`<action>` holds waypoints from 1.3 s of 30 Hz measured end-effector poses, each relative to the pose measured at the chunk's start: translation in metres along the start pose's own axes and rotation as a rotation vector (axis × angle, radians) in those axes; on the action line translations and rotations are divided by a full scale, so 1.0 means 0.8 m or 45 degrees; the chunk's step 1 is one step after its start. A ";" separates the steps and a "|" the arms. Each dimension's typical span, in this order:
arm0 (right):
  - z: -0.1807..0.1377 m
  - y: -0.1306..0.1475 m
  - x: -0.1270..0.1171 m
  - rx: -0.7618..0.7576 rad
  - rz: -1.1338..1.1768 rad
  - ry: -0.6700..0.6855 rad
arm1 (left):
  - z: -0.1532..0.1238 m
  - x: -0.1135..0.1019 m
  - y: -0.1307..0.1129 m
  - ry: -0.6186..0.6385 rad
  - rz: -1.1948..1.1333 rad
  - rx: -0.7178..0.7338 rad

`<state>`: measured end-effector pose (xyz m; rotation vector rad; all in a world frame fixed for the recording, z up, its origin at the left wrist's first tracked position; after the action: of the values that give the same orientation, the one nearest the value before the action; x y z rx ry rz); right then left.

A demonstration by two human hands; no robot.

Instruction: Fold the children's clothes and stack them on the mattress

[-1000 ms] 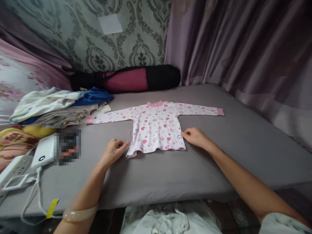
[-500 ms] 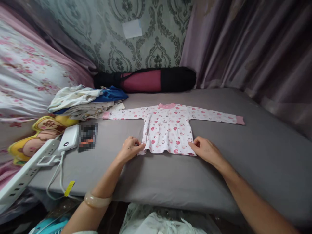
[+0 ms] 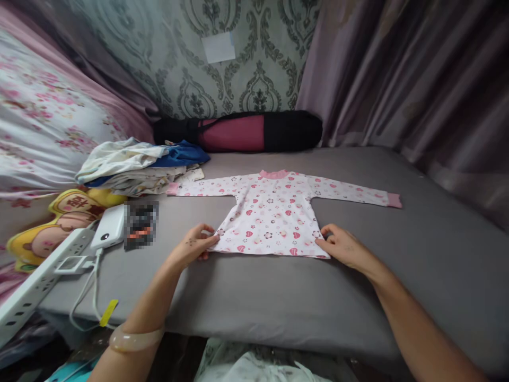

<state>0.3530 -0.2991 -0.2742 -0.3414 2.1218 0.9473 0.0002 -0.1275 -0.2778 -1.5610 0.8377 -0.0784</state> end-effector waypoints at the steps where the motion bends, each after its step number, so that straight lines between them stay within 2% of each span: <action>1: -0.004 0.006 -0.003 -0.011 -0.103 -0.015 | 0.001 -0.001 0.002 0.034 0.040 0.010; 4: -0.019 0.025 -0.013 -0.009 -0.435 -0.042 | 0.003 -0.004 0.007 0.144 0.173 0.044; 6: -0.026 0.037 -0.021 0.008 -0.668 -0.112 | 0.006 -0.009 0.003 0.159 0.320 0.089; 8: -0.030 0.061 -0.023 -0.064 -0.810 -0.246 | 0.012 -0.017 -0.018 0.043 0.536 0.218; 10: -0.032 0.096 -0.010 -0.273 -0.813 -0.339 | 0.015 -0.009 -0.056 -0.106 0.732 0.459; 11: -0.032 0.115 0.005 -0.413 -0.774 -0.331 | 0.016 0.006 -0.078 -0.146 0.795 0.609; 13: -0.029 0.145 0.040 -0.643 -0.672 -0.226 | 0.015 0.059 -0.112 -0.022 0.785 0.912; 15: -0.015 0.159 0.066 -0.707 -0.612 -0.158 | 0.010 0.119 -0.131 0.198 0.770 1.147; 16: -0.005 0.161 0.075 -0.688 -0.602 -0.143 | 0.009 0.141 -0.134 0.263 0.792 1.191; 19: 0.025 0.155 0.086 -0.601 -0.610 -0.149 | 0.016 0.180 -0.119 0.403 0.925 1.063; 21: 0.042 0.149 0.079 -0.551 -0.617 -0.199 | 0.018 0.188 -0.106 0.475 0.993 0.940; 23: 0.060 0.142 0.065 -0.492 -0.619 -0.274 | 0.015 0.189 -0.102 0.534 1.025 0.896; 30: 0.122 0.119 0.014 -0.345 -0.623 -0.465 | -0.001 0.189 -0.112 0.607 1.007 1.057; 34: 0.108 0.115 0.012 -0.454 -0.648 -0.486 | -0.005 0.186 -0.113 0.612 0.971 1.102; 39: 0.042 0.113 0.038 -0.799 -0.695 -0.367 | -0.007 0.178 -0.122 0.607 0.834 1.126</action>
<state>0.3047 -0.2110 -0.2643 -0.9740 1.3211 1.2123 0.1458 -0.2163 -0.2496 -0.3955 1.4069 -0.3053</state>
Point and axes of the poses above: each hand's wrist, its own z-axis towards the middle knuckle, its own x-axis out of the palm, y = z × x, the point moved 10 cm from there along z, towards the middle knuckle, and after that the axes turned 13 degrees about x, right-handed, at the moved point
